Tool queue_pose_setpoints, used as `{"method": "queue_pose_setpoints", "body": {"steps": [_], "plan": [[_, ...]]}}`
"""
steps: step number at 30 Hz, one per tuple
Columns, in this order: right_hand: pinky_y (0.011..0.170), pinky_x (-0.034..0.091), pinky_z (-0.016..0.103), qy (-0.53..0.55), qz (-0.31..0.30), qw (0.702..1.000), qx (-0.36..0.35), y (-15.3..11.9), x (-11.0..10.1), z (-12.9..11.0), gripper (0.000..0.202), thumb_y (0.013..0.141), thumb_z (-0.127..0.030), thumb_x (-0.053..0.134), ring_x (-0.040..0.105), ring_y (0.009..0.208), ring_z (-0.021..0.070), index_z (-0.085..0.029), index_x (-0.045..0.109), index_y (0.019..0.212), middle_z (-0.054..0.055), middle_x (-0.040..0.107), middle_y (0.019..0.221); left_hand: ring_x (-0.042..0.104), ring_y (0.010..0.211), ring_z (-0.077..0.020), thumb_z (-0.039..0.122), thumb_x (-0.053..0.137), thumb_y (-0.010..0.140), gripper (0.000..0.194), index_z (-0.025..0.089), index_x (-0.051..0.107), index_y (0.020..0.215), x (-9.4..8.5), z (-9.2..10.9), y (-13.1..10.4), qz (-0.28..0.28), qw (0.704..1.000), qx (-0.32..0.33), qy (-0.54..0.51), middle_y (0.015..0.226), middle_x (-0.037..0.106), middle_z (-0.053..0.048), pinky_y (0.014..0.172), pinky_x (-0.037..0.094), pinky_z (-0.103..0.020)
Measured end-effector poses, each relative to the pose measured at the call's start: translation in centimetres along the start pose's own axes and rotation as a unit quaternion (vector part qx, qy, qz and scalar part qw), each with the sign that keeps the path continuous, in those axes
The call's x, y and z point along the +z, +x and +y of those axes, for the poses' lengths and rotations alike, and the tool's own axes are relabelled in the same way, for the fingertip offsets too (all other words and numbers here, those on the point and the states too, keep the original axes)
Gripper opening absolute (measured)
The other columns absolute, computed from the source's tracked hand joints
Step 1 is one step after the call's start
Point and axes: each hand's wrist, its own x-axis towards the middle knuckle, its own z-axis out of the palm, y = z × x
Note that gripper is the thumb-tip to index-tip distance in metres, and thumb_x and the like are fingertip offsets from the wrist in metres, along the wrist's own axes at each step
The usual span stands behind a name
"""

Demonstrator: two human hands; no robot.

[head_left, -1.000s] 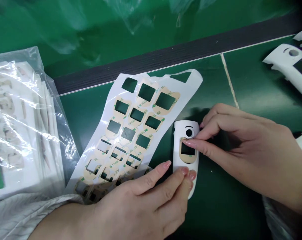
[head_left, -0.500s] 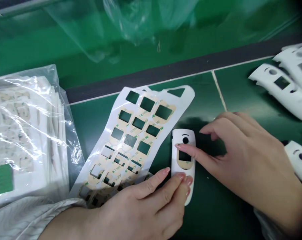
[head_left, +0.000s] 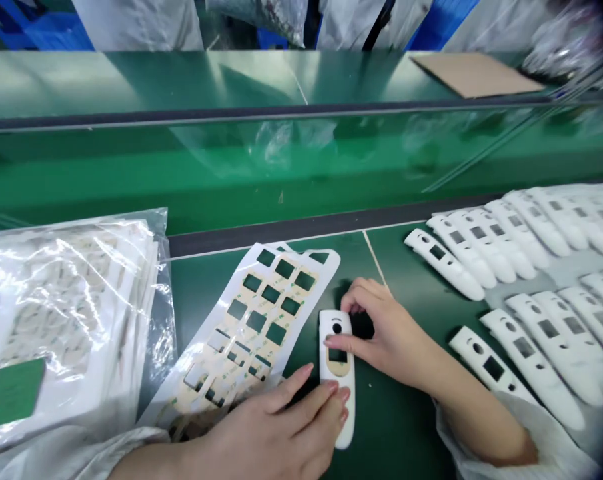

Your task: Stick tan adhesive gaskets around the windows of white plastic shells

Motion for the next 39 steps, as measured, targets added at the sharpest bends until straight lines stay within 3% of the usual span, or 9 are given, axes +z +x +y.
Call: {"method": "queue_pose_setpoints", "body": {"steps": [4,10,12,16,20,23,27,34,39], "plan": [[0.059,0.041,0.029,0.098,-0.047,0.994,0.027,-0.4,-0.4,0.1,0.039,0.075,-0.046,0.075,0.053,0.065,0.0140,-0.023,0.045,0.083,-0.002,0.058,0.072,0.041,0.135,-0.0174,0.033,0.030,0.103,0.042,0.022,0.050,0.138,0.1,-0.8,0.1,0.030,0.999,-0.004,0.021,0.145,0.050,0.002,0.110,0.035,-0.036],[0.038,0.040,0.020,0.241,-0.113,0.964,0.011,0.4,-1.7,3.3,0.044,0.075,-0.054,0.072,0.051,0.041,0.0079,-0.018,0.050,0.088,-0.007,0.058,0.059,0.039,0.137,-0.0215,0.027,0.023,0.105,0.043,0.023,0.048,0.140,-0.8,-2.0,0.1,0.112,0.991,-0.062,0.035,0.144,0.051,-0.002,0.121,-0.001,-0.050],[0.042,0.043,0.019,0.255,-0.065,0.965,-0.005,0.7,-2.6,4.4,0.035,0.085,-0.048,0.066,0.050,0.044,0.0053,-0.015,0.057,0.089,-0.006,0.058,0.064,0.038,0.139,-0.0230,0.026,0.026,0.104,0.042,0.022,0.048,0.140,-0.7,-2.2,-0.1,0.139,0.987,-0.066,0.039,0.141,0.054,-0.004,0.121,0.001,-0.051],[0.069,0.056,0.031,0.250,0.130,0.959,-0.036,1.6,-3.1,5.0,0.034,0.095,-0.042,0.052,0.064,0.079,0.0130,-0.015,0.058,0.115,0.005,0.064,0.101,0.031,0.144,-0.0252,0.041,0.036,0.102,0.048,0.022,0.040,0.146,0.3,-2.5,-0.3,0.163,0.982,-0.081,0.049,0.146,0.049,-0.007,0.121,0.006,-0.048],[0.085,0.055,0.042,0.166,0.252,0.952,-0.045,2.2,-2.4,4.6,0.040,0.094,-0.041,0.055,0.063,0.100,0.0201,-0.017,0.053,0.126,0.009,0.061,0.119,0.035,0.142,-0.0248,0.049,0.043,0.098,0.057,0.020,0.040,0.146,1.0,-3.0,-0.3,0.174,0.977,-0.096,0.078,0.149,0.045,-0.010,0.122,0.007,-0.044],[0.093,0.051,0.047,0.039,0.322,0.946,-0.016,1.8,-2.8,5.0,0.041,0.091,-0.038,0.059,0.061,0.108,0.0226,-0.018,0.054,0.126,0.009,0.060,0.123,0.040,0.139,-0.0263,0.041,0.044,0.098,0.056,0.020,0.036,0.148,0.7,-3.7,-0.6,0.170,0.971,-0.152,0.073,0.151,0.041,-0.011,0.118,0.029,-0.042],[0.109,0.032,0.060,-0.142,0.410,0.899,0.066,0.7,-5.3,7.2,0.051,0.089,-0.037,0.061,0.038,0.135,0.0321,-0.021,0.048,0.135,0.011,0.040,0.148,0.046,0.134,-0.0344,0.039,0.044,0.094,0.061,0.025,0.029,0.151,0.3,-5.0,-1.6,0.170,0.948,-0.269,0.021,0.157,0.029,-0.011,0.094,0.055,-0.046],[0.103,0.042,0.054,-0.332,0.359,0.863,0.130,0.0,-5.7,8.7,0.046,0.090,-0.042,0.059,0.050,0.124,0.0280,-0.019,0.053,0.129,0.011,0.050,0.139,0.058,0.118,-0.0355,0.057,0.041,0.090,0.070,0.018,0.034,0.148,0.3,-8.5,-2.9,0.071,0.874,-0.474,-0.080,0.148,0.040,-0.017,0.082,0.058,-0.046],[0.101,0.043,0.052,-0.395,0.303,0.863,0.088,-0.4,-3.7,7.0,0.049,0.090,-0.048,0.058,0.052,0.122,0.0272,-0.019,0.052,0.129,0.011,0.053,0.135,0.061,0.109,-0.0343,0.059,0.040,0.089,0.076,0.015,0.029,0.149,-0.2,-9.0,-2.6,0.011,0.845,-0.511,-0.155,0.138,0.047,-0.018,0.079,0.056,-0.043]]}}
